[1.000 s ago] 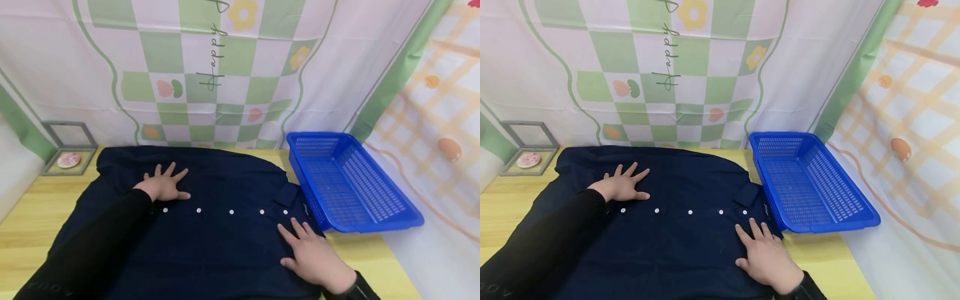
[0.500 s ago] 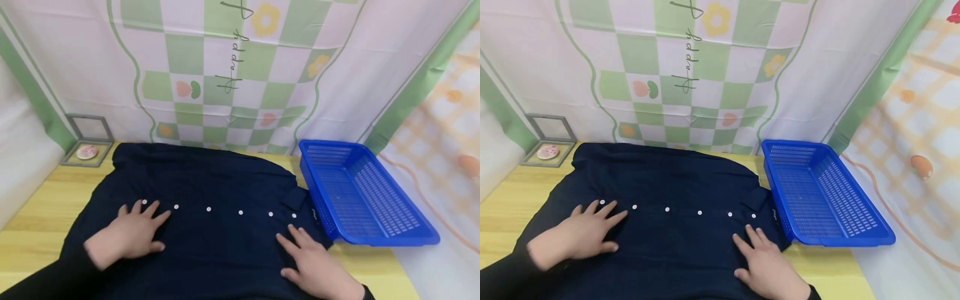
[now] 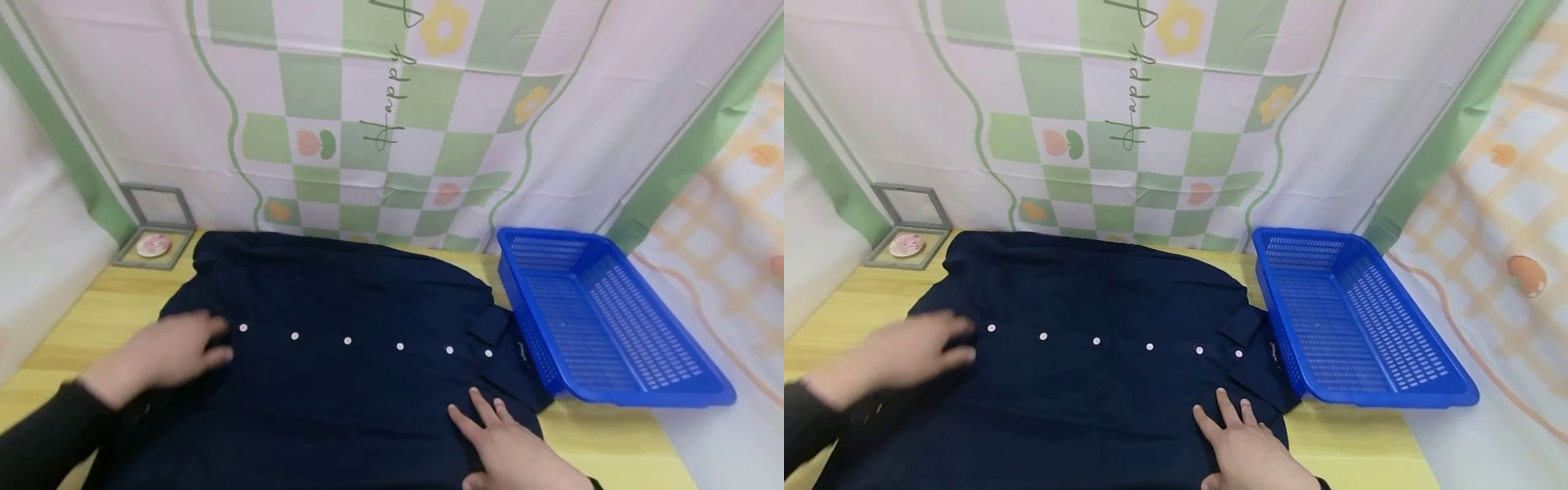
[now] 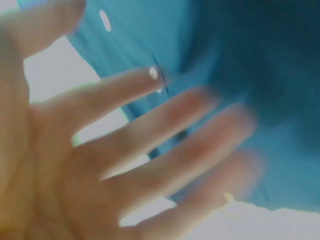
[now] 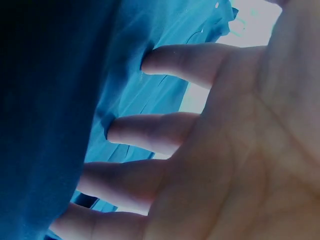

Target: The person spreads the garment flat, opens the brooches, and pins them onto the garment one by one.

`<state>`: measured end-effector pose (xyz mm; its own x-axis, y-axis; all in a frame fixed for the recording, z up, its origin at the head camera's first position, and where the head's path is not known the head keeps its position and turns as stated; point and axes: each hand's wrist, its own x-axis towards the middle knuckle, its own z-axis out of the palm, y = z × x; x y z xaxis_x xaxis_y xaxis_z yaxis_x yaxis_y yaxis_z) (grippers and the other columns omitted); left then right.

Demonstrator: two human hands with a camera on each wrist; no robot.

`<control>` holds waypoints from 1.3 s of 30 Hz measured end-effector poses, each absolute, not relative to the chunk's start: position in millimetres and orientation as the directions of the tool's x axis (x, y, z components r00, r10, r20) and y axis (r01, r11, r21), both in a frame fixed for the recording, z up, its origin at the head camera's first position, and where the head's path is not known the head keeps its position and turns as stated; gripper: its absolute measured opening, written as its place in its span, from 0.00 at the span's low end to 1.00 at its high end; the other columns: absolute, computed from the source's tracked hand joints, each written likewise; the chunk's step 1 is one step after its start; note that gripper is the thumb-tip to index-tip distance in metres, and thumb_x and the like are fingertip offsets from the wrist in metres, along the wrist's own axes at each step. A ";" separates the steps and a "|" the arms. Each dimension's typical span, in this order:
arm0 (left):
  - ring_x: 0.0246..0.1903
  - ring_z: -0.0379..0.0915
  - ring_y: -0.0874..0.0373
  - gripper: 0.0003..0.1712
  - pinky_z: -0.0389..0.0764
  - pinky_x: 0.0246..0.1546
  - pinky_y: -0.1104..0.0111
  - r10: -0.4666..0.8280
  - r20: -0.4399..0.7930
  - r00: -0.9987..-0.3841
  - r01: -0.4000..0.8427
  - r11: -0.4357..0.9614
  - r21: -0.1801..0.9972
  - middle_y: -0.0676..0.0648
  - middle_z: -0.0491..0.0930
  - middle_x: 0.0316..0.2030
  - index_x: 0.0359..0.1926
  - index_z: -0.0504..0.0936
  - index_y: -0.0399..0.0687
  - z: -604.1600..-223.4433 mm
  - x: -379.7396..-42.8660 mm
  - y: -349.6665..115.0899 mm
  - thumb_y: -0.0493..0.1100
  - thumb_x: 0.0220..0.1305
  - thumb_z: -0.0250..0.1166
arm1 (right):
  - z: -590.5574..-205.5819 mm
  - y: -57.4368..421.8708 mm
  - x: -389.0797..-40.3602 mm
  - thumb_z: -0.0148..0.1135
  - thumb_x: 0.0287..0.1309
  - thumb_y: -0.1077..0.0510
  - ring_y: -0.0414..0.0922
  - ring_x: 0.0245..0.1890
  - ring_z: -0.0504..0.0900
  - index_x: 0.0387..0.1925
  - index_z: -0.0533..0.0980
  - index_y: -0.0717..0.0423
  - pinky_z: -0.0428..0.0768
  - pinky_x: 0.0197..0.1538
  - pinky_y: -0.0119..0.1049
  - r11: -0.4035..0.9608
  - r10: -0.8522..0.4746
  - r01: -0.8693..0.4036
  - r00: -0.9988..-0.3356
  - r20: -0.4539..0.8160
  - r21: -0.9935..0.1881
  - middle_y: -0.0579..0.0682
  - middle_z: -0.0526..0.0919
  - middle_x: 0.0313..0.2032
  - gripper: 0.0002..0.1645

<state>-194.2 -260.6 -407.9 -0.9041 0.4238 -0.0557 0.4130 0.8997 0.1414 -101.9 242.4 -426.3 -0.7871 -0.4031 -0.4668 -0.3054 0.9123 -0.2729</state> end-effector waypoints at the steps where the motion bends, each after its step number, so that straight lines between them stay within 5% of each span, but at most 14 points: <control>1: 0.47 0.75 0.30 0.29 0.74 0.46 0.38 0.412 0.008 -0.911 0.409 0.901 0.142 0.27 0.77 0.48 0.55 0.79 0.33 -403.6 -213.0 -263.2 0.54 0.66 0.66 | -426.4 242.1 -101.8 0.71 0.48 0.32 0.79 0.62 0.61 0.72 0.66 0.53 0.74 0.50 0.68 0.912 -0.403 -0.307 -0.786 -0.468 -0.271 0.69 0.57 0.71 0.55; 4: 0.48 0.72 0.27 0.26 0.72 0.48 0.37 0.301 0.111 -0.947 0.317 0.931 0.180 0.22 0.73 0.48 0.58 0.72 0.25 -396.5 -268.3 -275.5 0.44 0.68 0.60 | -426.3 241.6 -101.2 0.71 0.49 0.32 0.79 0.63 0.61 0.72 0.66 0.53 0.74 0.50 0.68 0.912 -0.406 -0.313 -0.782 -0.473 -0.266 0.68 0.57 0.71 0.54; 10: 0.56 0.62 0.22 0.32 0.64 0.56 0.36 0.090 0.027 -0.996 0.094 0.925 0.369 0.16 0.66 0.54 0.62 0.65 0.18 -406.7 -328.9 -299.2 0.46 0.73 0.53 | -426.1 242.4 -100.7 0.66 0.50 0.28 0.78 0.64 0.60 0.73 0.65 0.52 0.73 0.49 0.71 0.902 -0.429 -0.335 -0.764 -0.483 -0.272 0.67 0.57 0.72 0.55; 13: 0.45 0.71 0.28 0.20 0.71 0.48 0.42 0.099 0.067 -0.993 0.118 0.895 0.430 0.23 0.75 0.40 0.42 0.78 0.26 -414.4 -336.1 -302.7 0.46 0.71 0.57 | -427.1 243.6 -99.5 0.63 0.50 0.26 0.79 0.63 0.59 0.73 0.65 0.54 0.72 0.49 0.72 0.890 -0.453 -0.349 -0.755 -0.474 -0.295 0.68 0.56 0.72 0.56; 15: 0.36 0.74 0.36 0.19 0.73 0.39 0.52 0.078 0.140 -0.987 0.138 0.861 0.490 0.30 0.77 0.32 0.24 0.75 0.34 -415.4 -337.0 -303.8 0.44 0.70 0.59 | -428.3 243.3 -99.2 0.62 0.51 0.25 0.79 0.64 0.58 0.73 0.64 0.54 0.71 0.50 0.72 0.887 -0.457 -0.351 -0.754 -0.471 -0.299 0.68 0.56 0.72 0.57; 17: 0.29 0.73 0.45 0.23 0.71 0.30 0.59 0.026 0.157 -0.987 0.114 0.801 0.587 0.37 0.77 0.26 0.18 0.71 0.41 -413.0 -336.6 -305.8 0.46 0.70 0.59 | -429.3 243.0 -98.9 0.62 0.51 0.26 0.79 0.64 0.58 0.73 0.64 0.54 0.70 0.51 0.72 0.885 -0.462 -0.355 -0.755 -0.466 -0.301 0.68 0.55 0.72 0.56; 19: 0.20 0.72 0.49 0.24 0.72 0.22 0.61 -0.015 0.127 -0.992 0.076 0.728 0.681 0.40 0.78 0.22 0.20 0.74 0.41 -408.6 -336.4 -308.8 0.50 0.71 0.59 | -430.3 242.8 -98.5 0.62 0.52 0.26 0.79 0.64 0.58 0.73 0.64 0.54 0.70 0.51 0.72 0.882 -0.468 -0.361 -0.756 -0.458 -0.304 0.69 0.55 0.72 0.56; 23: 0.05 0.63 0.51 0.29 0.71 0.10 0.57 -0.048 0.002 -0.999 -0.029 0.628 0.777 0.42 0.75 0.17 0.42 0.82 0.38 -400.4 -336.5 -313.6 0.63 0.71 0.57 | -431.3 242.7 -97.0 0.62 0.51 0.26 0.80 0.63 0.58 0.73 0.64 0.55 0.70 0.50 0.73 0.881 -0.468 -0.357 -0.757 -0.456 -0.311 0.69 0.55 0.72 0.57; 26: 0.07 0.66 0.51 0.37 0.74 0.14 0.59 -0.035 -0.049 -0.998 -0.060 0.637 0.769 0.29 0.80 0.36 0.64 0.75 0.37 -397.6 -337.3 -315.0 0.64 0.73 0.53 | -431.6 242.1 -96.4 0.62 0.52 0.26 0.79 0.64 0.57 0.73 0.64 0.55 0.69 0.51 0.73 0.888 -0.453 -0.341 -0.758 -0.469 -0.308 0.69 0.55 0.72 0.57; 29: 0.10 0.68 0.49 0.40 0.76 0.17 0.57 0.000 -0.119 -0.993 -0.087 0.685 0.724 0.21 0.67 0.59 0.76 0.54 0.37 -398.4 -338.3 -316.4 0.58 0.76 0.51 | -431.5 241.1 -96.3 0.62 0.52 0.27 0.79 0.65 0.56 0.74 0.63 0.54 0.69 0.52 0.73 0.895 -0.441 -0.331 -0.761 -0.477 -0.300 0.68 0.54 0.72 0.56; 32: 0.33 0.78 0.36 0.40 0.80 0.36 0.49 0.064 -0.155 -0.986 -0.055 0.751 0.658 0.20 0.58 0.65 0.76 0.48 0.33 -402.4 -338.4 -316.4 0.47 0.75 0.53 | -431.4 240.2 -96.5 0.63 0.53 0.27 0.78 0.65 0.56 0.74 0.63 0.54 0.68 0.53 0.73 0.899 -0.432 -0.323 -0.761 -0.483 -0.295 0.68 0.54 0.72 0.55; 35: 0.58 0.62 0.26 0.39 0.66 0.59 0.43 0.108 -0.092 -0.990 0.041 0.835 0.548 0.17 0.55 0.65 0.73 0.50 0.24 -410.0 -337.3 -314.1 0.40 0.71 0.56 | -431.2 239.3 -97.0 0.62 0.53 0.27 0.78 0.66 0.56 0.74 0.63 0.53 0.67 0.54 0.73 0.904 -0.422 -0.313 -0.763 -0.490 -0.291 0.67 0.54 0.73 0.55; 36: 0.63 0.55 0.24 0.39 0.60 0.63 0.42 0.108 -0.062 -0.992 0.061 0.856 0.513 0.17 0.56 0.64 0.72 0.50 0.22 -412.2 -336.4 -312.3 0.38 0.70 0.56 | -431.1 239.1 -97.1 0.62 0.53 0.27 0.78 0.66 0.56 0.74 0.63 0.52 0.67 0.54 0.74 0.905 -0.419 -0.312 -0.764 -0.490 -0.289 0.67 0.54 0.73 0.55; 39: 0.60 0.55 0.20 0.38 0.58 0.61 0.38 0.024 0.029 -0.999 0.034 0.902 0.430 0.14 0.58 0.60 0.71 0.49 0.20 -418.0 -331.1 -304.1 0.40 0.71 0.54 | -430.7 238.8 -97.1 0.62 0.53 0.27 0.77 0.66 0.55 0.74 0.63 0.52 0.67 0.54 0.74 0.905 -0.420 -0.315 -0.768 -0.484 -0.285 0.67 0.54 0.73 0.55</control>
